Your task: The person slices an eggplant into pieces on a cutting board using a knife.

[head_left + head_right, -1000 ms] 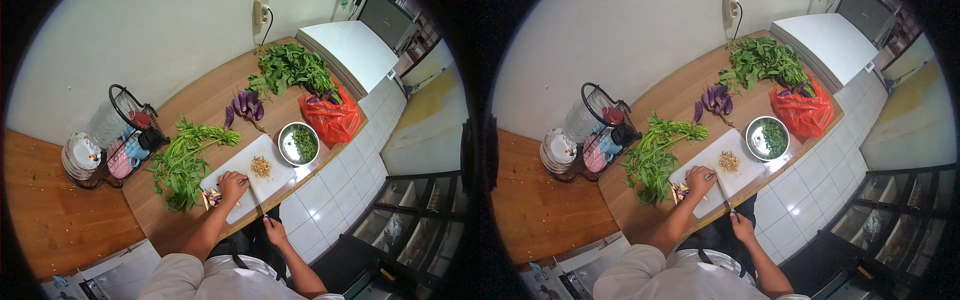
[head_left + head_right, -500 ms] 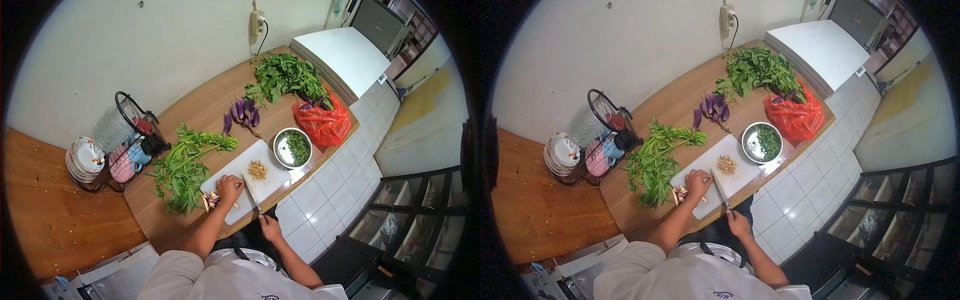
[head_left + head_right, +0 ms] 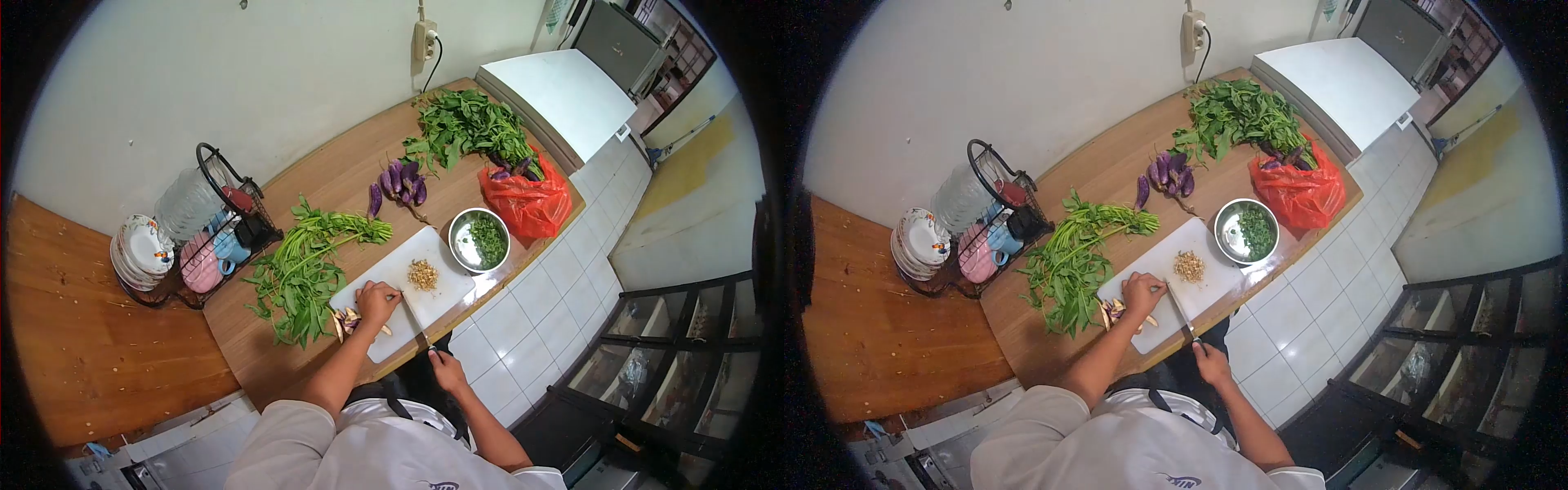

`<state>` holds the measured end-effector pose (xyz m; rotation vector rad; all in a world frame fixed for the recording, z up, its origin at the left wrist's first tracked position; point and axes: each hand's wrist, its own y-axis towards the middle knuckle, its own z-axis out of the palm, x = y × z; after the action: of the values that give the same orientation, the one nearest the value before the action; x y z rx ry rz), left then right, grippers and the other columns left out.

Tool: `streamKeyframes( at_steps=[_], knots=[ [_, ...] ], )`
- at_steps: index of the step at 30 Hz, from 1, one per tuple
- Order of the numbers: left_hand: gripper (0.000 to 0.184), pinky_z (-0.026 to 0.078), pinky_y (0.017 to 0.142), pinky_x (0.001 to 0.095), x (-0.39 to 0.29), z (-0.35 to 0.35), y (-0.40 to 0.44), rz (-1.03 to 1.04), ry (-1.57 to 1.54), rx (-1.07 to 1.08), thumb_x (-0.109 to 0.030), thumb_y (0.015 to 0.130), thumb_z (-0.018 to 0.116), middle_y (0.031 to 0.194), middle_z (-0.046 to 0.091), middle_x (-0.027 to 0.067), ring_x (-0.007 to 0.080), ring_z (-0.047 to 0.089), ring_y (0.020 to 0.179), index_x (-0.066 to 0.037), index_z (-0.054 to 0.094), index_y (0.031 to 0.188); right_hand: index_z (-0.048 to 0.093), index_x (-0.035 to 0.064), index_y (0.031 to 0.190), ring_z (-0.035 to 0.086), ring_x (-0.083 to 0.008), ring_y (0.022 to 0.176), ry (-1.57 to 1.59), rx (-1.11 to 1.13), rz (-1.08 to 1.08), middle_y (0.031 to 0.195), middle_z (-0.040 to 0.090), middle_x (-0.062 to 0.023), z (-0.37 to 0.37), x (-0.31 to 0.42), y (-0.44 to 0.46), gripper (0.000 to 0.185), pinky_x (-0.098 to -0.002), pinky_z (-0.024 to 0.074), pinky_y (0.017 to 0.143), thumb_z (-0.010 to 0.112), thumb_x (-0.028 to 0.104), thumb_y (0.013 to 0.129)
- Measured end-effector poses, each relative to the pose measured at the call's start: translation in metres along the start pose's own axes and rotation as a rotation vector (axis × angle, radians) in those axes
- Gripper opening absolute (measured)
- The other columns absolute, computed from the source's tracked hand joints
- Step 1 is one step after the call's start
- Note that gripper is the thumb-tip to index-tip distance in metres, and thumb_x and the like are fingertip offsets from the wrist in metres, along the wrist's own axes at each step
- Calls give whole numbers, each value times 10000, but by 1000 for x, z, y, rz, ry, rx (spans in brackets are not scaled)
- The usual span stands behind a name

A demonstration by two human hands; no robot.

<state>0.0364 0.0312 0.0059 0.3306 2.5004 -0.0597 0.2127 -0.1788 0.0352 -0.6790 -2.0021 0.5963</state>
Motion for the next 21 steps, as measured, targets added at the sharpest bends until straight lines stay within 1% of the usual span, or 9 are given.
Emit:
streamKeyframes(
  at_steps=[1,2,4,10,11,13,17,19,21],
  knots=[
    [86,383,850,400,-1,-1,-1,-1,-6,2,-279,743,843,838,725,-79,196,601,913,-211,818,790,692,49,1192,636,-493,1113,-46,51,50,1112,696,-298,-3,7,-1,621,-521,505,973,445,594,1025],
    [97,392,849,405,-2,-3,0,-1,-11,3,-290,746,840,847,728,-75,195,608,924,-208,817,793,692,49,1192,636,-493,1113,-47,53,50,1112,696,-298,-4,13,-2,621,-521,505,973,445,594,1025],
    [90,388,851,405,-1,-2,1,-9,-11,-7,-278,733,845,841,727,-76,196,605,922,-210,815,784,688,60,1178,634,-497,1099,-160,-31,52,1093,693,-305,-4,25,-5,609,-548,505,955,432,591,1026],
    [65,392,871,406,2,5,-3,-24,31,-15,-255,726,842,831,717,-80,203,602,946,-219,808,769,681,65,1213,640,-484,1112,-164,-38,22,1109,688,-311,-3,46,-1,616,-547,506,956,442,598,1017],
    [59,392,872,408,2,5,-5,-37,13,-39,-258,733,837,838,717,-82,202,600,945,-221,809,769,681,65,1213,640,-484,1112,-162,-42,16,1109,688,-311,2,40,-3,616,-547,506,956,442,598,1017],
    [54,392,873,411,0,4,-9,-50,-7,-75,-261,740,832,845,717,-84,201,599,944,-223,810,770,691,30,1110,669,-485,998,-114,-145,-42,992,709,-287,12,17,-11,623,-520,522,875,439,594,1028],
    [44,392,870,411,0,8,-13,-16,2,-139,-273,757,821,869,722,-95,194,595,948,-234,814,778,693,13,1073,669,-479,966,-41,-73,-55,956,706,-278,11,-5,-7,614,-506,515,856,459,579,1030],
    [44,391,869,411,0,9,-16,-9,11,-153,-277,760,819,872,722,-97,193,594,949,-238,816,781,677,51,1236,632,-477,1142,-60,-1,4,1145,691,-292,7,-5,-6,649,-510,501,978,435,612,1018],
    [45,391,865,411,0,8,-16,-18,10,-138,-279,763,817,872,722,-101,193,594,952,-238,816,784,679,53,1235,632,-476,1144,-69,14,12,1146,691,-292,3,-4,-3,653,-510,501,978,431,616,1019]
  ],
)
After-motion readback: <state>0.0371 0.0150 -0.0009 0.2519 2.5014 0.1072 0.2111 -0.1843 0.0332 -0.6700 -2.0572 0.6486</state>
